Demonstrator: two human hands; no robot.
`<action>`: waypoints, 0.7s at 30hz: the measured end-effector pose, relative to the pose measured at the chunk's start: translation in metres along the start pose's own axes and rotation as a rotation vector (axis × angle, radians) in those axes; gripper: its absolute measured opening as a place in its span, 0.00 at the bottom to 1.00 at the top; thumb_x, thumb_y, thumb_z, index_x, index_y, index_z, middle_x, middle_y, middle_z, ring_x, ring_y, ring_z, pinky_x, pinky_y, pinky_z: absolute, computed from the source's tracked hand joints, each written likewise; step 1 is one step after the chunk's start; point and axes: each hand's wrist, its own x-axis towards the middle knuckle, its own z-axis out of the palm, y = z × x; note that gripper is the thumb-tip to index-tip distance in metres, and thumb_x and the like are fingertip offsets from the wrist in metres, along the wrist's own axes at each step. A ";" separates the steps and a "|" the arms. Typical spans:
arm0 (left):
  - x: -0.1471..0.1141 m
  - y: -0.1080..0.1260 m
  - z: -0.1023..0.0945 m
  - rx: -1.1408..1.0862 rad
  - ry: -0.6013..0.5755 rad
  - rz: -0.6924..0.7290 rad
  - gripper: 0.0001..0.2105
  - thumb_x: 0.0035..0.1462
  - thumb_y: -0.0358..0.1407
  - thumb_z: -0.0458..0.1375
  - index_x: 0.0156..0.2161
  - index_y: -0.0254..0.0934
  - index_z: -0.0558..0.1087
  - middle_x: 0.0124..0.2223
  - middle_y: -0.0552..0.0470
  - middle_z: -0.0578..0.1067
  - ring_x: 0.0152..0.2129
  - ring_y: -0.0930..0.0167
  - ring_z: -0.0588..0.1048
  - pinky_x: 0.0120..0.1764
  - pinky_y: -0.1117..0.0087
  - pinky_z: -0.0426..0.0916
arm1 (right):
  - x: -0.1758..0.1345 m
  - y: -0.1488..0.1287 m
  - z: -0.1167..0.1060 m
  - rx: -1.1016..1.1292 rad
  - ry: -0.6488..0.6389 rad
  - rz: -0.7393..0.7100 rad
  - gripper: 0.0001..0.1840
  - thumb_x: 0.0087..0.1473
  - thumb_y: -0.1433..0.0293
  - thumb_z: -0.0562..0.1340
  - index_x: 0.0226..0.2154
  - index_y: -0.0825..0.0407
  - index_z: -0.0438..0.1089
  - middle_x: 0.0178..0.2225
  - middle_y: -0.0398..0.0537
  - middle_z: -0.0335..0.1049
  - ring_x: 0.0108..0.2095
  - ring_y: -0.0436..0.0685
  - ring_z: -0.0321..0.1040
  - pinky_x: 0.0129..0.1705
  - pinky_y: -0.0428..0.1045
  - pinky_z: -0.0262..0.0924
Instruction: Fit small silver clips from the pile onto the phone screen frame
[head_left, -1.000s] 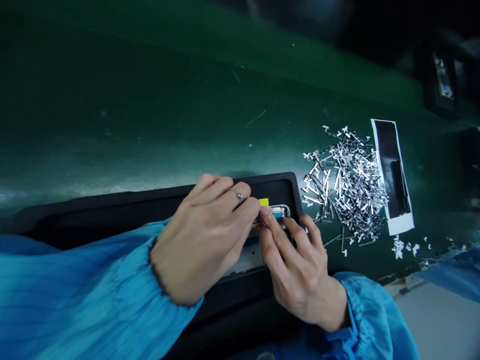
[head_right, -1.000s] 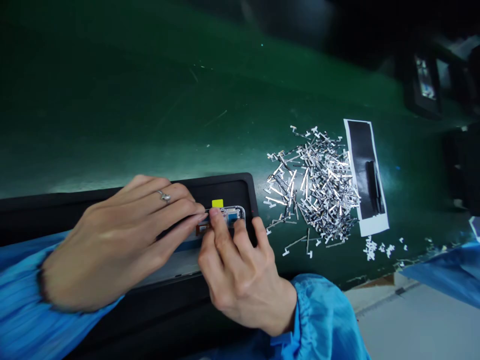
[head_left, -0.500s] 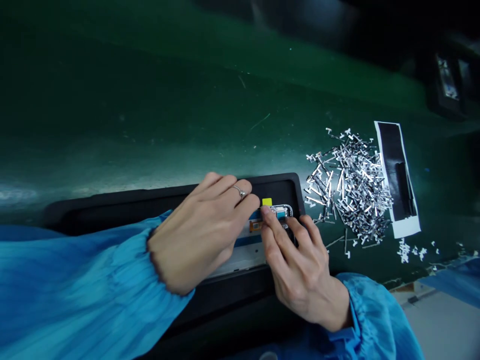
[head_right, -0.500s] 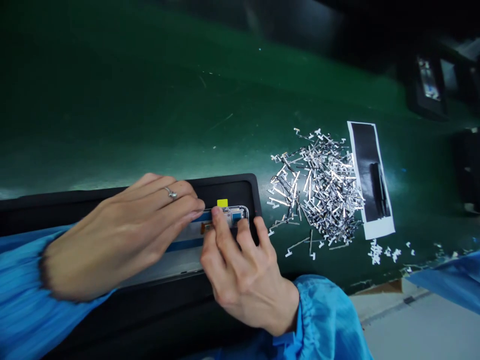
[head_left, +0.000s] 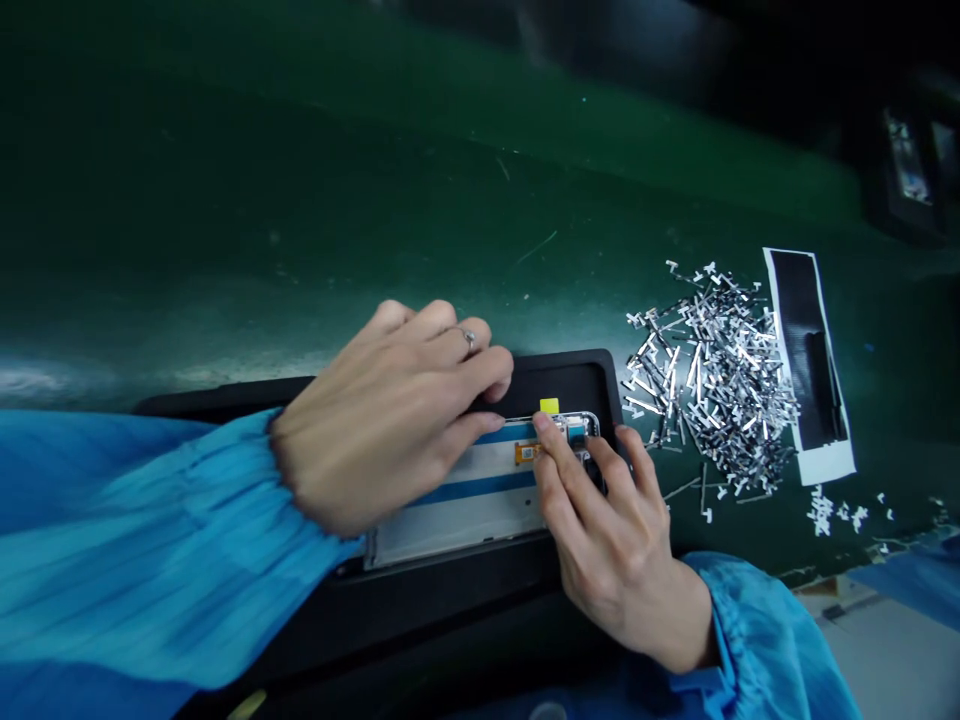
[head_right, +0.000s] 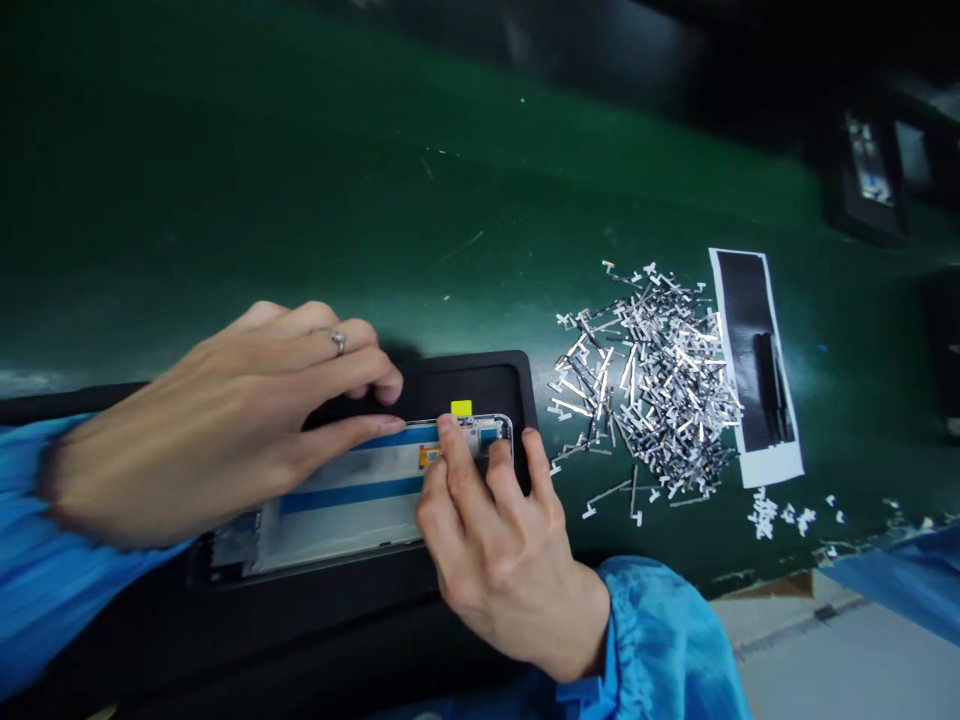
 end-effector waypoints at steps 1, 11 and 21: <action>0.001 -0.001 -0.001 0.044 0.007 -0.014 0.06 0.51 0.38 0.51 0.29 0.38 0.62 0.28 0.53 0.65 0.24 0.69 0.61 0.26 0.69 0.51 | 0.000 0.000 0.000 0.000 0.002 0.000 0.16 0.52 0.77 0.48 0.43 0.58 0.63 0.54 0.53 0.55 0.43 0.62 0.56 0.49 0.61 0.49; 0.013 -0.002 -0.003 0.091 -0.113 -0.156 0.14 0.41 0.42 0.60 0.26 0.37 0.59 0.26 0.55 0.63 0.21 0.71 0.61 0.23 0.70 0.53 | 0.010 -0.011 -0.004 -0.008 -0.006 -0.067 0.17 0.51 0.78 0.47 0.43 0.60 0.62 0.51 0.57 0.58 0.44 0.64 0.58 0.47 0.61 0.50; 0.008 0.001 -0.001 -0.155 -0.168 -0.306 0.12 0.45 0.38 0.60 0.29 0.37 0.59 0.31 0.54 0.64 0.26 0.68 0.64 0.29 0.67 0.53 | 0.009 -0.009 0.002 0.022 0.043 -0.057 0.17 0.51 0.80 0.47 0.43 0.64 0.62 0.49 0.59 0.60 0.44 0.65 0.58 0.47 0.62 0.51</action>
